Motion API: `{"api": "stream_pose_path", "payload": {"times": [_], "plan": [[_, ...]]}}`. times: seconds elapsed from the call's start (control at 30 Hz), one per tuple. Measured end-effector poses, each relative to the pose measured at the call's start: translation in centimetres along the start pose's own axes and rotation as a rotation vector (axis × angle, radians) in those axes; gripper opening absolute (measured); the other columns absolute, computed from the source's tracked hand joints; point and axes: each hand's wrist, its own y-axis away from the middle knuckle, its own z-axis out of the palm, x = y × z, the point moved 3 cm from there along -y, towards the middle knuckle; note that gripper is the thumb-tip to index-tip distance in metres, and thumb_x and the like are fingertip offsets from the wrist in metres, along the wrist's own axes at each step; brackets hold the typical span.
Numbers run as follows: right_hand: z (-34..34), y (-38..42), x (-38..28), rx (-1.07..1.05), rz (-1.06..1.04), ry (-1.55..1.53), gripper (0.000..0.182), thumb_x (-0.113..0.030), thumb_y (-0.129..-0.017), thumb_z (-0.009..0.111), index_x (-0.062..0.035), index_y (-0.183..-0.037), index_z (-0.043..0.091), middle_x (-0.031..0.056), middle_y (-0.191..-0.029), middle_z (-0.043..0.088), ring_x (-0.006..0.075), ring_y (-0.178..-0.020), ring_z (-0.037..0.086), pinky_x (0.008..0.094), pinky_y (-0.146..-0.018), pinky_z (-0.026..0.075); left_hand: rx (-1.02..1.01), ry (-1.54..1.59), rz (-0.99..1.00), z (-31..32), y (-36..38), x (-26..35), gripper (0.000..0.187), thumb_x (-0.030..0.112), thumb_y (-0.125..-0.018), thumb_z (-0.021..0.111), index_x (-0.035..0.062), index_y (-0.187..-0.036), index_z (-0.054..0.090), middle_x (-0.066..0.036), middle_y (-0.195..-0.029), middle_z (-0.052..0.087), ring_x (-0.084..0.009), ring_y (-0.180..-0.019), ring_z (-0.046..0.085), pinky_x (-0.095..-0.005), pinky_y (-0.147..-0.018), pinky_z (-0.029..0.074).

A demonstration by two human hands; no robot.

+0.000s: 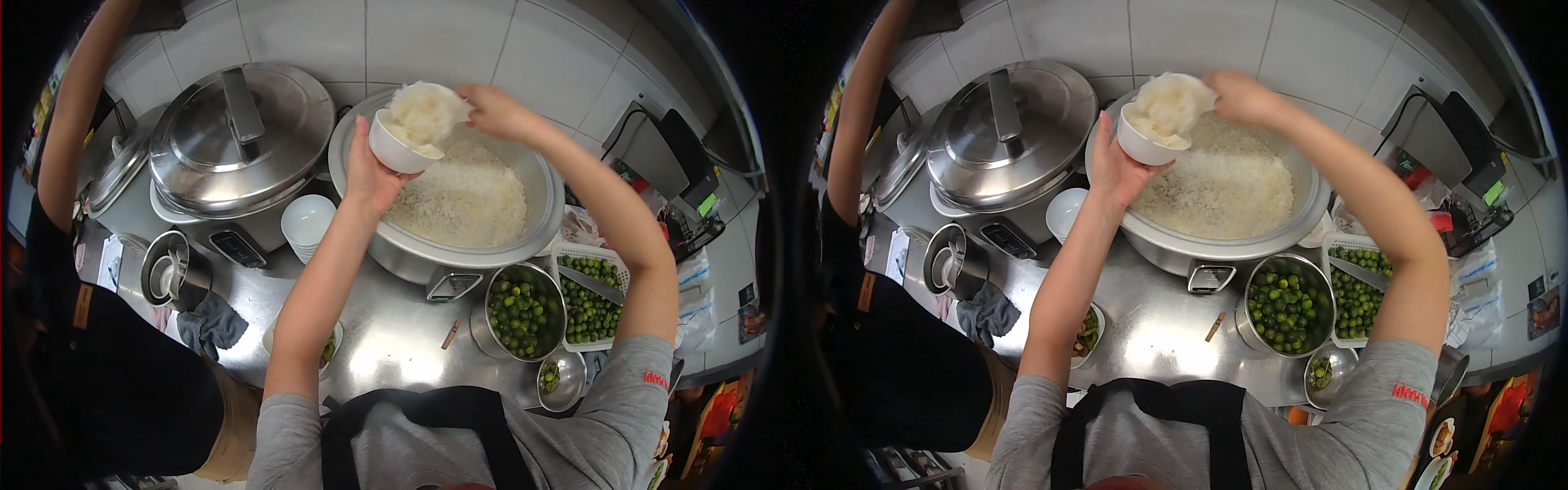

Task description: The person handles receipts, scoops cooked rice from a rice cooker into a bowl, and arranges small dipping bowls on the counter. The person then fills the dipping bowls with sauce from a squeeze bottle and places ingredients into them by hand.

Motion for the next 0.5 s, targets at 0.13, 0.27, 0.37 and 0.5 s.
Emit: {"api": "stream_pose_path", "payload": {"times": [0.13, 0.27, 0.37, 0.5], "plan": [[5.0, 3.3, -3.6, 0.234, -0.224, 0.307, 0.036, 0.004, -0.075, 0.051, -0.0003, -0.111, 0.051, 0.0212, -0.09, 0.062, 0.0312, -0.084, 0.063, 0.0419, -0.07, 0.053, 0.068, -0.007, 0.049, 0.1, -0.5, 0.6, 0.08, 0.068, -0.082, 0.039, 0.0084, -0.135, 0.031, -0.015, -0.137, 0.035, -0.0351, -0.125, 0.036, -0.0573, -0.097, 0.03], [6.1, 2.9, -3.4, 0.305, -0.386, 0.321, 0.037, 0.003, -0.076, 0.051, -0.0014, -0.112, 0.047, 0.0214, -0.089, 0.061, 0.0349, -0.088, 0.061, 0.0429, -0.073, 0.051, 0.154, -0.118, 0.061, -1.1, -0.5, 1.4, 0.078, 0.062, -0.081, 0.05, 0.0087, -0.134, 0.031, -0.016, -0.134, 0.038, -0.0354, -0.124, 0.038, -0.0577, -0.096, 0.034], [5.7, -0.9, 0.7, 0.298, -0.225, 0.057, 0.036, 0.003, -0.076, 0.049, -0.0005, -0.112, 0.047, 0.0219, -0.092, 0.061, 0.0363, -0.09, 0.06, 0.0436, -0.076, 0.048, 0.153, -0.033, 0.1, -2.5, -0.5, 1.9, 0.076, 0.056, -0.08, 0.057, 0.0083, -0.134, 0.031, -0.016, -0.134, 0.039, -0.0357, -0.123, 0.039, -0.0583, -0.095, 0.037], [11.7, -6.3, 10.2, 0.198, 0.088, 0.164, 0.034, 0.002, -0.077, 0.047, -0.0028, -0.11, 0.049, 0.0183, -0.089, 0.062, 0.0337, -0.088, 0.06, 0.0442, -0.076, 0.044, 0.162, 0.033, 0.14, -2.7, -0.4, 2.1, 0.076, 0.054, -0.08, 0.059, 0.0074, -0.133, 0.032, -0.016, -0.133, 0.039, -0.0359, -0.123, 0.04, -0.0581, -0.095, 0.038]]}}
